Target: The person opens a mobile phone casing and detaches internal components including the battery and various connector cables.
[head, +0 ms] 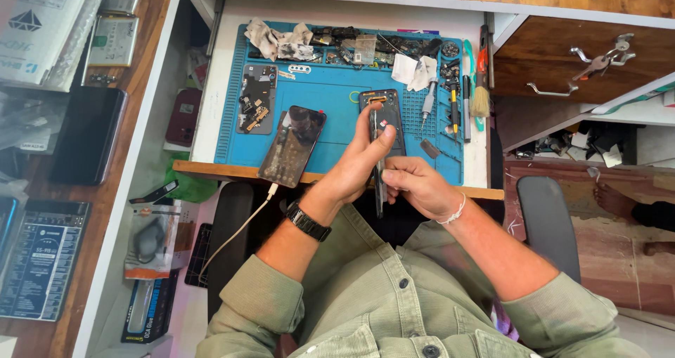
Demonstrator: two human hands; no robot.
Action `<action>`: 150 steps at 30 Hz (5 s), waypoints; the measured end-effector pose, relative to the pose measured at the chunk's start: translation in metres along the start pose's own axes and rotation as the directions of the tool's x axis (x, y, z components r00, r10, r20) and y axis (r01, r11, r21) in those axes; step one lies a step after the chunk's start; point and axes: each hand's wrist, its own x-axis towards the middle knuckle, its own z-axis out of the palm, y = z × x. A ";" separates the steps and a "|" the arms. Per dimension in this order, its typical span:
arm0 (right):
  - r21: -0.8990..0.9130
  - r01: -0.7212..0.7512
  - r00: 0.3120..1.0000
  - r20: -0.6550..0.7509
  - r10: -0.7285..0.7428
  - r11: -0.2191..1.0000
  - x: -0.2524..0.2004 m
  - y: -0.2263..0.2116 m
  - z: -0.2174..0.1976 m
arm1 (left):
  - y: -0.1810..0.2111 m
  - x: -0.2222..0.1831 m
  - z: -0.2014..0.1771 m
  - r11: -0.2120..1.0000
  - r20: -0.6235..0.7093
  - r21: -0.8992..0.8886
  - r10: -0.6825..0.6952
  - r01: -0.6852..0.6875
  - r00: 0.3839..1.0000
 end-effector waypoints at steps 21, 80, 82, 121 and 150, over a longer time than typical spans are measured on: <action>-0.637 0.060 0.970 0.220 0.106 0.768 -0.085 -0.029 0.051 | -0.022 -0.111 0.053 0.910 -0.096 0.407 -0.047 0.082 0.994; -0.872 -0.204 0.824 -0.398 -0.403 0.444 0.069 -0.036 -0.017 | 0.020 -0.058 -0.015 0.693 0.049 -0.721 0.062 -0.008 0.997; -0.882 -0.182 0.777 -0.399 -0.486 0.434 0.067 -0.030 -0.018 | 0.018 -0.057 -0.013 0.659 0.091 -0.752 0.074 0.019 0.993; -0.886 0.095 0.929 -0.084 -0.359 0.455 0.000 -0.111 0.081 | -0.017 -0.044 -0.003 0.910 0.251 -0.407 0.032 0.075 0.967; -0.707 0.518 0.545 -0.160 -0.823 0.481 -0.039 -0.023 0.098 | 0.022 -0.027 0.042 0.923 -0.039 -0.384 0.009 -0.023 0.999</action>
